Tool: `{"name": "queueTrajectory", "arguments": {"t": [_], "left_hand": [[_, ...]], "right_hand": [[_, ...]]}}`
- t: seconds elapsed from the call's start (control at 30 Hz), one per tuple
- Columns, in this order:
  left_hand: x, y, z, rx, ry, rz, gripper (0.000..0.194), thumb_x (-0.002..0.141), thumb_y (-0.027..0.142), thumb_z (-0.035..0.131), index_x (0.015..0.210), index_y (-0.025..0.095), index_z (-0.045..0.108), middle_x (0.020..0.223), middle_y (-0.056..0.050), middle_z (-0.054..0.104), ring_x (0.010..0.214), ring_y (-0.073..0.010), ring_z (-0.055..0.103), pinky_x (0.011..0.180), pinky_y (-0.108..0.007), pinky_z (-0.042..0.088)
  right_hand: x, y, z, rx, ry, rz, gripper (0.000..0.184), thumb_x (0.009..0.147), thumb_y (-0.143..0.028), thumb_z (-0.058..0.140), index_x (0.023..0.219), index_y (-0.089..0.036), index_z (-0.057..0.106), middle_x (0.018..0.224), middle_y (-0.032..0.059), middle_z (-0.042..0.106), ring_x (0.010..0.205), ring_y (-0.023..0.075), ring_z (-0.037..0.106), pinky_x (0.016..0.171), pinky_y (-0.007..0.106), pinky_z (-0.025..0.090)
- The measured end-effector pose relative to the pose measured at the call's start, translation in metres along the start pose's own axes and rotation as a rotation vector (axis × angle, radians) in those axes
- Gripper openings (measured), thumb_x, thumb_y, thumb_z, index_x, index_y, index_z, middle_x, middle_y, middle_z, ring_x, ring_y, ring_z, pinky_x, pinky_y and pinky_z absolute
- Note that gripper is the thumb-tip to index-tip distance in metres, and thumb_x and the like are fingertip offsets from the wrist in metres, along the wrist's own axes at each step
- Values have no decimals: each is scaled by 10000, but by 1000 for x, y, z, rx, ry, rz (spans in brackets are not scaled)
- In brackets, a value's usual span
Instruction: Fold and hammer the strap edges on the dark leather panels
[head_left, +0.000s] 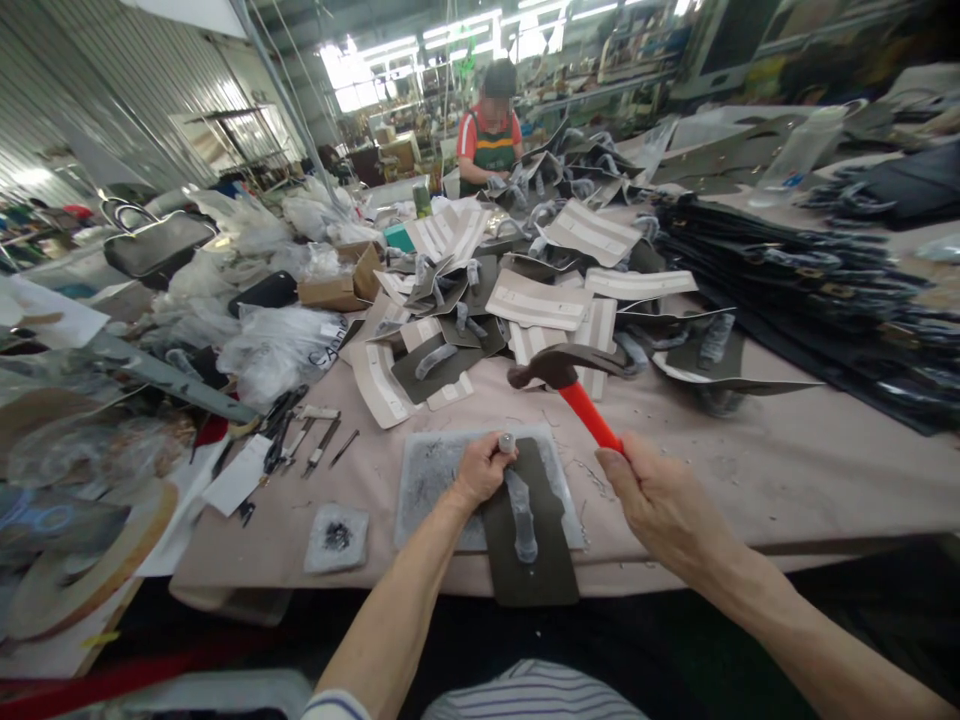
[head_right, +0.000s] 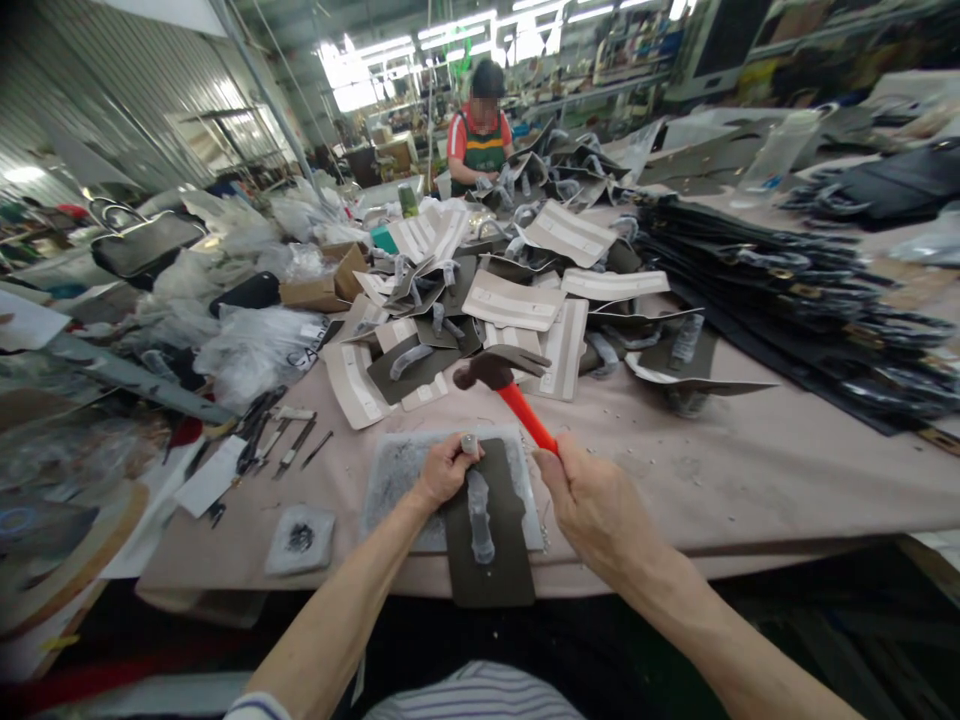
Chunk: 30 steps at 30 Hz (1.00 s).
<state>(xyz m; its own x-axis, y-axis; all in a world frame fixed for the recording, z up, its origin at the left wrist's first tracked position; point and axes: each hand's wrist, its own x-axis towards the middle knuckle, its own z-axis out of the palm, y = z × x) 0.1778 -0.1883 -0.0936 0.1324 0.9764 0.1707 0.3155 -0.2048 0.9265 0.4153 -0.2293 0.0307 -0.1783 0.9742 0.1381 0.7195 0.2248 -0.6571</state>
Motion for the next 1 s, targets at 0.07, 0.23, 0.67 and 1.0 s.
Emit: {"name": "queueTrajectory", "arguments": {"t": [0.07,0.23,0.67,1.0], "left_hand": [[-3,-2,2,18,29,3,110,852,179,559,852,173,669,793,-21,696,762,-169,635,752,-277,492],[-6,-6,5,27,54,-21,95,847,189,584,856,181,678,791,-21,712,748,-176,659,739,-276,501],[-7,-8,6,24,41,-51,98,840,172,588,862,186,683,784,-16,713,736,-179,659,728,-277,504],[-8,-5,6,22,33,-43,124,835,149,577,897,176,681,772,-11,701,725,-164,647,717,-258,492]], "right_hand": [[1,-1,5,-148,-34,-54,338,968,-496,327,768,-243,429,535,-9,478,442,137,399,503,289,219],[14,-8,0,-345,-248,-65,273,959,-420,393,768,-236,457,541,12,524,432,140,398,495,299,153],[6,12,11,-322,-249,-72,319,968,-452,369,736,-240,424,512,3,498,401,119,335,478,298,142],[4,26,12,-332,-277,-39,349,980,-478,346,799,-228,509,564,19,568,432,147,437,496,307,159]]}}
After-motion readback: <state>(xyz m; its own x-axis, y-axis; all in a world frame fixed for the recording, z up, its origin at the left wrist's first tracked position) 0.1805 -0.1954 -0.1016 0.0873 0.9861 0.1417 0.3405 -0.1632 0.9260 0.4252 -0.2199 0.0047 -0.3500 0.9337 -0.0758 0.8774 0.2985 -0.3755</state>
